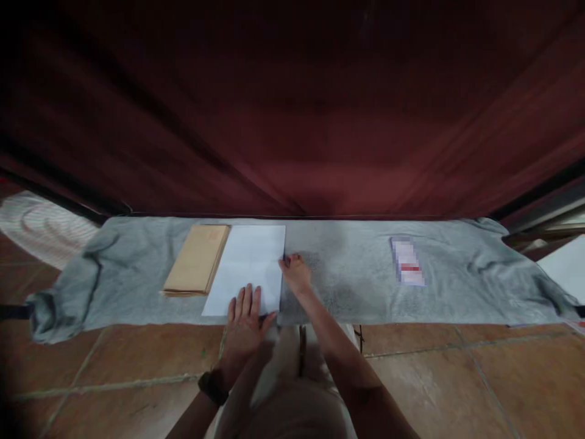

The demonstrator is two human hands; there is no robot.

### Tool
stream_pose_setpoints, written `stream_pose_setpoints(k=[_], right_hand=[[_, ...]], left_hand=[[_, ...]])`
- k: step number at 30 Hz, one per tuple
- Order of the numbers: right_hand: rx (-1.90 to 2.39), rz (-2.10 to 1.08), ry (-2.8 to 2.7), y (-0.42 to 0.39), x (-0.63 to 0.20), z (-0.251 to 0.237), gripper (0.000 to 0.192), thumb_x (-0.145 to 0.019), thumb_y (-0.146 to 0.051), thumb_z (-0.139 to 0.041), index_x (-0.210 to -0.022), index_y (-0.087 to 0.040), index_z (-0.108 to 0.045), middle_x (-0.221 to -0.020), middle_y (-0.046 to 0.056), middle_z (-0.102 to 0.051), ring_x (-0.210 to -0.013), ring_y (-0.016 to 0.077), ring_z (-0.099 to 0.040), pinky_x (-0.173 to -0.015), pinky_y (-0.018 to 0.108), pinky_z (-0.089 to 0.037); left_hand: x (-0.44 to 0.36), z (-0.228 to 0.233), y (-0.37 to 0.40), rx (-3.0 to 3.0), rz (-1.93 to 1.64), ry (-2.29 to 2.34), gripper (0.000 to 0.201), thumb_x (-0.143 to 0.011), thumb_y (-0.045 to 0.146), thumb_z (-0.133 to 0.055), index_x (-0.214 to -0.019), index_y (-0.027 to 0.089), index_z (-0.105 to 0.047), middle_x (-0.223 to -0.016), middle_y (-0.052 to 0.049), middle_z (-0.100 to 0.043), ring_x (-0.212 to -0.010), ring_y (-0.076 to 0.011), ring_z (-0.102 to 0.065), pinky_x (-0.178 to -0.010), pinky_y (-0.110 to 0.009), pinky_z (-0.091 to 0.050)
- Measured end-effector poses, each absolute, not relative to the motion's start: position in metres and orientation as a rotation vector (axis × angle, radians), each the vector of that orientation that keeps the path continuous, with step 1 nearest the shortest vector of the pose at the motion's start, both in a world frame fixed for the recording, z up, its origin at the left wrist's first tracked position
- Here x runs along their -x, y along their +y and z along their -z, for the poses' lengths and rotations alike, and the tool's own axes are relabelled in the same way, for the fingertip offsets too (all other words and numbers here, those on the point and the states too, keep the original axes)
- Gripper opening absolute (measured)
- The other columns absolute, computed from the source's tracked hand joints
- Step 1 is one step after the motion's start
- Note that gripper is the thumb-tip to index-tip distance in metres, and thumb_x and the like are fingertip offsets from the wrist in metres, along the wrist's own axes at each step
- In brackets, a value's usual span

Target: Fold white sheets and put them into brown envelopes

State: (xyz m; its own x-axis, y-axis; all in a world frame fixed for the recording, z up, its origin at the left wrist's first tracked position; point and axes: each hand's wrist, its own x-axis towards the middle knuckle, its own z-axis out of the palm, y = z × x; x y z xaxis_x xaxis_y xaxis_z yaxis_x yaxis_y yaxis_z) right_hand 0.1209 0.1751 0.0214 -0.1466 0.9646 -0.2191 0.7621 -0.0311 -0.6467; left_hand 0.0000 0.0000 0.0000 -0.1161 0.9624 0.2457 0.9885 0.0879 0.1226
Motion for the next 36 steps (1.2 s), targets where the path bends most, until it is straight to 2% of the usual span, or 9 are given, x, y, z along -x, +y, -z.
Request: stream_pose_setpoints(k=[3, 6, 14, 21, 25, 28, 31, 34, 36], right_hand=[[1.945, -0.906, -1.969, 0.174, -0.104, -0.029, 0.038, -0.093, -0.05, -0.058, -0.116, -0.02, -0.064, -0.12, 0.011, -0.068, -0.099, 0.025, -0.069, -0.083, 0.033, -0.052], [1.981, -0.9, -1.976, 0.175, -0.1, -0.031, 0.036, -0.091, -0.046, -0.062, -0.114, -0.02, -0.066, -0.12, 0.011, -0.069, -0.097, 0.0247, -0.069, -0.081, 0.032, -0.051], [1.894, -0.987, -1.969, 0.182, -0.112, -0.027, 0.017, -0.09, -0.034, -0.063, -0.09, -0.02, -0.072, -0.098, 0.006, -0.075, -0.092, 0.0235, -0.069, -0.076, 0.029, -0.048], [1.812, -1.015, -1.859, 0.174, -0.127, -0.024, 0.01, -0.087, -0.025, -0.057, -0.086, -0.023, -0.068, -0.086, 0.003, -0.073, -0.086, 0.0208, -0.068, -0.075, 0.028, -0.048], [1.559, -1.246, -1.667, 0.167, -0.16, -0.025, 0.013, -0.085, -0.032, -0.057, -0.081, -0.022, -0.065, -0.082, -0.001, -0.071, -0.079, 0.0183, -0.065, -0.071, 0.026, -0.049], [1.248, -1.553, -1.357, 0.161, -0.195, -0.037, 0.023, -0.079, -0.044, -0.066, -0.085, -0.022, -0.065, -0.08, 0.0, -0.071, -0.073, 0.0182, -0.063, -0.067, 0.027, -0.049], [1.092, -1.693, -1.281, 0.152, -0.228, -0.062, 0.032, -0.074, -0.047, -0.077, -0.089, -0.021, -0.067, -0.081, 0.0, -0.071, -0.073, 0.0173, -0.062, -0.069, 0.028, -0.048], [0.985, -1.781, -1.283, 0.145, -0.251, -0.09, 0.035, -0.075, -0.048, -0.08, -0.092, -0.02, -0.068, -0.086, 0.001, -0.073, -0.079, 0.0181, -0.064, -0.075, 0.029, -0.049], [0.941, -1.801, -1.317, 0.143, -0.262, -0.104, 0.035, -0.076, -0.048, -0.081, -0.092, -0.02, -0.068, -0.086, 0.001, -0.073, -0.082, 0.0181, -0.065, -0.079, 0.03, -0.05]], left_hand=[[-0.002, 0.002, -0.003, 2.023, 0.401, -2.237, 0.072, -0.098, 0.054, -0.048, -0.154, 0.009, -0.039, -0.158, -0.026, -0.041, -0.148, -0.04, -0.037, -0.118, -0.06, -0.031], [-0.005, 0.003, -0.001, 1.997, 0.417, -2.243, 0.072, -0.099, 0.055, -0.046, -0.154, 0.008, -0.039, -0.156, -0.027, -0.043, -0.147, -0.0402, -0.038, -0.116, -0.06, -0.034], [-0.009, 0.001, -0.004, 2.059, 0.447, -2.211, 0.068, -0.1, 0.055, -0.045, -0.151, 0.01, -0.043, -0.155, -0.025, -0.045, -0.146, -0.0389, -0.04, -0.114, -0.058, -0.037], [-0.004, -0.003, -0.012, 2.085, 0.711, -2.218, 0.061, -0.102, 0.044, -0.044, -0.156, 0.017, -0.036, -0.161, -0.02, -0.039, -0.153, -0.0357, -0.029, -0.12, -0.062, -0.031], [0.017, -0.012, -0.007, 1.907, 1.181, -2.432, 0.057, -0.102, 0.046, -0.045, -0.153, 0.021, -0.041, -0.165, -0.015, -0.033, -0.153, -0.0307, -0.029, -0.122, -0.054, -0.033], [0.032, -0.028, 0.012, 1.521, 1.74, -2.828, 0.058, -0.096, 0.048, -0.056, -0.147, 0.021, -0.05, -0.156, -0.015, -0.047, -0.147, -0.0306, -0.042, -0.12, -0.049, -0.038], [0.035, -0.05, 0.04, 1.012, 2.396, -3.026, 0.06, -0.083, 0.051, -0.073, -0.133, 0.018, -0.063, -0.143, -0.013, -0.062, -0.136, -0.03, -0.055, -0.116, -0.041, -0.042], [0.03, -0.074, 0.067, 1.07, 2.968, -2.963, 0.057, -0.077, 0.052, -0.078, -0.12, 0.015, -0.069, -0.12, -0.01, -0.075, -0.115, -0.0276, -0.068, -0.102, -0.036, -0.052], [0.026, -0.089, 0.081, 1.066, 3.085, -3.093, 0.051, -0.074, 0.051, -0.081, -0.108, 0.013, -0.073, -0.099, -0.009, -0.079, -0.096, -0.0271, -0.074, -0.085, -0.034, -0.057]])
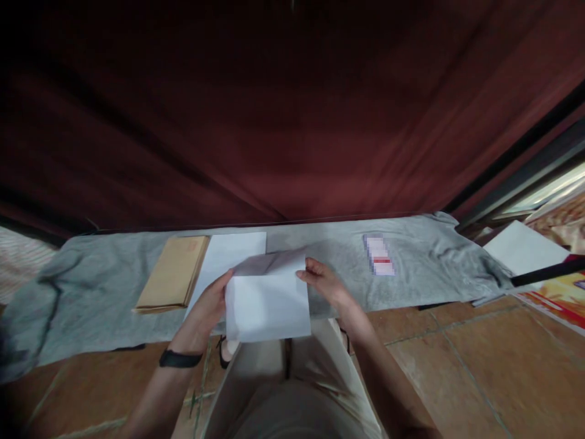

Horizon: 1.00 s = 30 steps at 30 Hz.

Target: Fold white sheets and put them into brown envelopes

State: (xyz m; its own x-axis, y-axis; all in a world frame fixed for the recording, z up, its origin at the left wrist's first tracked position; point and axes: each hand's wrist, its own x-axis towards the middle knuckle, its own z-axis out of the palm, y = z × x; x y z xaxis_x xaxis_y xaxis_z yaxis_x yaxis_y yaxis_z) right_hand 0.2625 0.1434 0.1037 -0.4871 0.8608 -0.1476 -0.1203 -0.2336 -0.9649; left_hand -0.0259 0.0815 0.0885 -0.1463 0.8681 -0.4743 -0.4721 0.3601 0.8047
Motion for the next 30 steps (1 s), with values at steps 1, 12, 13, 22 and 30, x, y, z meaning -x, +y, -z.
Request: stream_pose_setpoints(k=[1, 12, 13, 22, 30], right_hand=[[0.929, -1.796, -1.336, 0.145, -0.268, -0.109, 0.035, -0.076, -0.048, -0.081, -0.092, -0.02, -0.068, -0.085, 0.001, -0.072, -0.083, 0.0179, -0.064, -0.08, 0.03, -0.049], [0.933, -1.225, -1.494, 0.202, -0.323, -0.168, 0.033, -0.078, -0.049, -0.081, -0.086, -0.021, -0.064, -0.079, -0.003, -0.068, -0.07, 0.0132, -0.059, -0.067, 0.024, -0.048], [0.92, -1.171, -1.496, 0.205, -0.328, -0.175, 0.031, -0.079, -0.048, -0.08, -0.087, -0.022, -0.064, -0.08, -0.003, -0.069, -0.072, 0.0136, -0.061, -0.069, 0.025, -0.049], [0.927, -0.884, -1.668, 0.198, -0.366, -0.125, 0.019, -0.086, -0.036, -0.075, -0.103, -0.027, -0.074, -0.124, 0.002, -0.073, -0.124, 0.0222, -0.062, -0.114, 0.043, -0.042], [1.123, -0.69, -1.836, 0.173, -0.375, -0.003, 0.028, -0.09, -0.022, -0.059, -0.109, -0.029, -0.079, -0.124, 0.005, -0.074, -0.131, 0.026, -0.059, -0.117, 0.054, -0.042]], left_hand=[[0.024, -0.095, 0.088, -0.403, -1.174, 1.203, 0.048, -0.073, 0.051, -0.082, -0.102, 0.013, -0.074, -0.092, -0.008, -0.079, -0.087, -0.0262, -0.075, -0.076, -0.033, -0.058], [-0.014, -0.172, 0.161, -0.972, -1.411, 1.151, 0.037, -0.061, 0.035, -0.091, -0.085, 0.016, -0.071, -0.084, -0.002, -0.076, -0.071, -0.0136, -0.067, -0.068, -0.024, -0.052], [-0.019, -0.178, 0.165, -1.066, -1.457, 1.136, 0.036, -0.064, 0.036, -0.089, -0.089, 0.016, -0.071, -0.09, -0.003, -0.077, -0.077, -0.0156, -0.068, -0.074, -0.027, -0.053], [-0.035, -0.121, 0.158, -2.084, -1.341, 1.474, 0.014, -0.085, 0.016, -0.061, -0.087, 0.022, -0.073, -0.099, -0.004, -0.078, -0.101, -0.0224, -0.069, -0.102, -0.042, -0.045], [-0.046, -0.026, 0.138, -2.369, -0.853, 1.56, 0.041, -0.079, 0.0, -0.049, -0.105, 0.022, -0.073, -0.12, -0.008, -0.074, -0.117, -0.0254, -0.065, -0.104, -0.048, -0.047]])
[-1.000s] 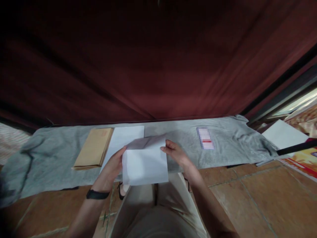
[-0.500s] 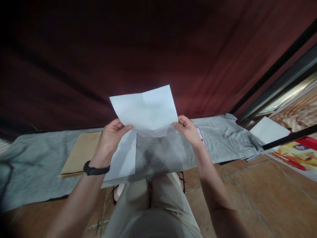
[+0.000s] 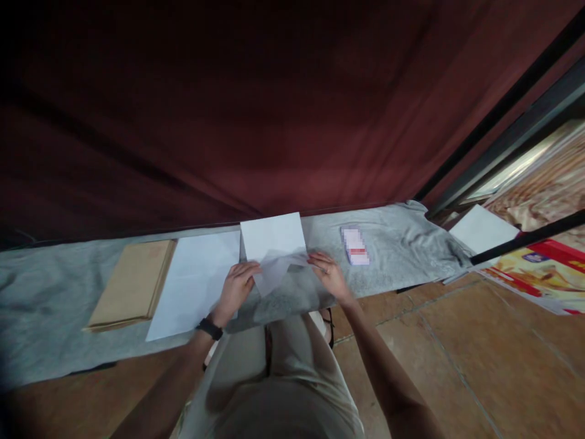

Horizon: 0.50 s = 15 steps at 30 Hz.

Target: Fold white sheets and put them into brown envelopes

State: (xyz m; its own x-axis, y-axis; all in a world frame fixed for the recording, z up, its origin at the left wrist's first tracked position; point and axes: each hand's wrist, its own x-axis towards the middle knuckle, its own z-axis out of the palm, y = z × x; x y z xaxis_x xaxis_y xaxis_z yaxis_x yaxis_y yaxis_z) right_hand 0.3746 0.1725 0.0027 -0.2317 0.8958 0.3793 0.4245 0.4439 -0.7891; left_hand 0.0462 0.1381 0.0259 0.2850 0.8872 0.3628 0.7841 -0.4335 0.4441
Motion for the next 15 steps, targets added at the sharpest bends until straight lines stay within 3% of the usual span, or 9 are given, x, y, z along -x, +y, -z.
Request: stream_pose_setpoints(k=[5, 9, 15], right_hand=[[1.152, -0.593, -2.029, 0.161, -0.386, 0.032, 0.056, -0.076, -0.004, -0.05, -0.119, -0.028, -0.076, -0.13, 0.004, -0.071, -0.131, 0.025, -0.059, -0.115, 0.053, -0.046], [1.125, -0.462, -2.173, 0.147, -0.388, 0.032, 0.054, -0.079, -0.006, -0.052, -0.125, -0.025, -0.073, -0.138, 0.007, -0.067, -0.136, 0.0266, -0.055, -0.115, 0.054, -0.046], [1.044, -0.347, -2.381, 0.126, -0.383, 0.011, 0.051, -0.092, -0.013, -0.053, -0.14, -0.026, -0.061, -0.153, 0.009, -0.053, -0.144, 0.026, -0.045, -0.12, 0.056, -0.038]], left_hand=[[-0.051, -0.01, 0.113, -2.497, -0.606, 1.512, 0.059, -0.077, -0.004, -0.046, -0.127, 0.02, -0.068, -0.138, -0.01, -0.065, -0.134, -0.0253, -0.055, -0.117, -0.048, -0.042], [-0.049, -0.003, 0.095, -2.513, -0.542, 1.448, 0.075, -0.074, -0.007, -0.044, -0.143, 0.021, -0.057, -0.152, -0.009, -0.054, -0.144, -0.0234, -0.045, -0.121, -0.048, -0.038], [-0.047, -0.001, 0.107, -2.426, -0.488, 1.399, 0.085, -0.069, -0.011, -0.043, -0.147, 0.023, -0.053, -0.158, -0.007, -0.047, -0.149, -0.0226, -0.039, -0.124, -0.049, -0.036]])
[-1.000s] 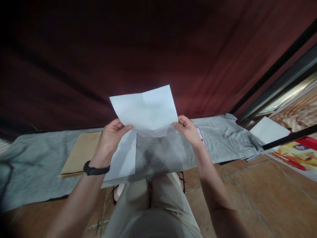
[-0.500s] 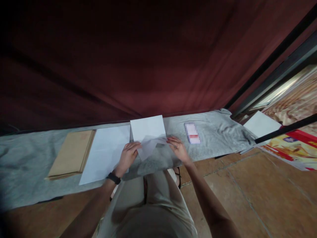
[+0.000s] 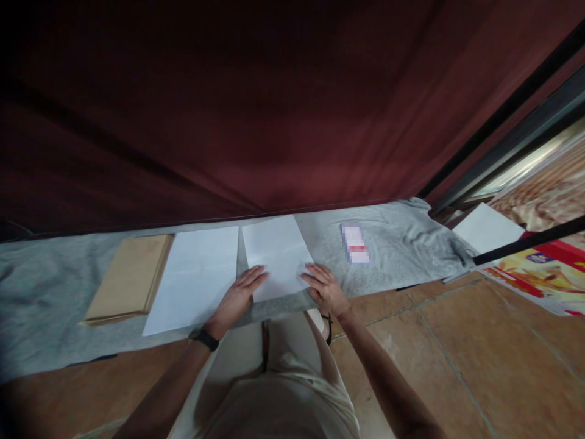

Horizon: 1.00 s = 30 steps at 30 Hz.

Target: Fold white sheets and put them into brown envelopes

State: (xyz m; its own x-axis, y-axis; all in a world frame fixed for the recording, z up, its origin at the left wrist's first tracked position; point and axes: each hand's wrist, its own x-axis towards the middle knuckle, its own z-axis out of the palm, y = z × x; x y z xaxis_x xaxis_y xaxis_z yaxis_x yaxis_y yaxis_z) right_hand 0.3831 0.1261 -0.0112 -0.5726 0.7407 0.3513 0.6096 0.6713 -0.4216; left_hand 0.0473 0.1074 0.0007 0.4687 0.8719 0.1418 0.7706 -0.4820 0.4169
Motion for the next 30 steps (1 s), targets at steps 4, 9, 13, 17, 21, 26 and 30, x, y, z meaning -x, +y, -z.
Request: stream_pose_setpoints(k=[4, 9, 13, 17, 21, 26, 30], right_hand=[[1.045, -0.336, -2.426, 0.123, -0.378, 0.005, 0.043, -0.096, -0.014, -0.052, -0.135, -0.025, -0.065, -0.146, 0.009, -0.06, -0.14, 0.0253, -0.051, -0.119, 0.055, -0.039], [0.98, -0.369, -2.453, 0.115, -0.372, 0.008, 0.044, -0.096, -0.012, -0.053, -0.136, -0.026, -0.063, -0.138, 0.008, -0.066, -0.129, 0.0247, -0.059, -0.115, 0.051, -0.043], [1.025, -0.376, -2.428, 0.109, -0.37, 0.011, 0.048, -0.095, -0.011, -0.051, -0.141, -0.023, -0.059, -0.142, 0.011, -0.063, -0.119, 0.0254, -0.064, -0.103, 0.048, -0.05], [1.014, -0.394, -2.403, 0.112, -0.371, 0.008, 0.052, -0.092, -0.012, -0.054, -0.142, -0.026, -0.058, -0.148, 0.01, -0.058, -0.132, 0.0276, -0.057, -0.108, 0.05, -0.047], [0.92, -0.472, -2.404, 0.117, -0.374, 0.005, 0.048, -0.091, -0.012, -0.056, -0.137, -0.024, -0.062, -0.146, 0.01, -0.06, -0.137, 0.0266, -0.054, -0.115, 0.053, -0.042], [0.901, -0.523, -2.411, 0.112, -0.376, 0.01, 0.045, -0.092, -0.01, -0.054, -0.132, -0.027, -0.067, -0.138, 0.008, -0.067, -0.132, 0.0247, -0.059, -0.114, 0.053, -0.045], [0.898, -0.537, -2.405, 0.107, -0.369, 0.012, 0.047, -0.093, -0.01, -0.054, -0.134, -0.029, -0.066, -0.137, 0.008, -0.068, -0.13, 0.0248, -0.061, -0.114, 0.053, -0.046]], left_hand=[[-0.049, -0.001, 0.116, -2.379, -0.512, 1.41, 0.084, -0.071, -0.011, -0.042, -0.145, 0.025, -0.056, -0.156, -0.006, -0.05, -0.148, -0.0226, -0.041, -0.125, -0.051, -0.032], [-0.041, 0.001, 0.107, -2.354, -0.531, 1.386, 0.088, -0.069, -0.013, -0.038, -0.146, 0.025, -0.054, -0.158, -0.004, -0.048, -0.15, -0.0196, -0.037, -0.125, -0.048, -0.033], [-0.034, -0.002, 0.101, -2.352, -0.545, 1.336, 0.084, -0.072, -0.014, -0.036, -0.144, 0.025, -0.056, -0.158, -0.004, -0.047, -0.15, -0.0192, -0.038, -0.125, -0.048, -0.035], [-0.032, -0.004, 0.103, -2.337, -0.564, 1.28, 0.087, -0.071, -0.014, -0.036, -0.145, 0.028, -0.056, -0.157, -0.002, -0.049, -0.147, -0.0177, -0.042, -0.124, -0.047, -0.037], [-0.029, -0.004, 0.103, -2.325, -0.549, 1.259, 0.083, -0.073, -0.014, -0.036, -0.14, 0.029, -0.06, -0.154, -0.001, -0.052, -0.147, -0.0171, -0.042, -0.123, -0.046, -0.037], [-0.027, -0.015, 0.098, -2.243, -0.55, 1.272, 0.078, -0.074, -0.013, -0.037, -0.135, 0.026, -0.064, -0.151, -0.002, -0.055, -0.144, -0.0173, -0.046, -0.122, -0.044, -0.039], [-0.057, -0.034, 0.095, -2.191, -0.628, 1.254, 0.063, -0.091, 0.0, -0.039, -0.147, 0.026, -0.053, -0.157, -0.004, -0.049, -0.146, -0.0172, -0.044, -0.123, -0.041, -0.037]])
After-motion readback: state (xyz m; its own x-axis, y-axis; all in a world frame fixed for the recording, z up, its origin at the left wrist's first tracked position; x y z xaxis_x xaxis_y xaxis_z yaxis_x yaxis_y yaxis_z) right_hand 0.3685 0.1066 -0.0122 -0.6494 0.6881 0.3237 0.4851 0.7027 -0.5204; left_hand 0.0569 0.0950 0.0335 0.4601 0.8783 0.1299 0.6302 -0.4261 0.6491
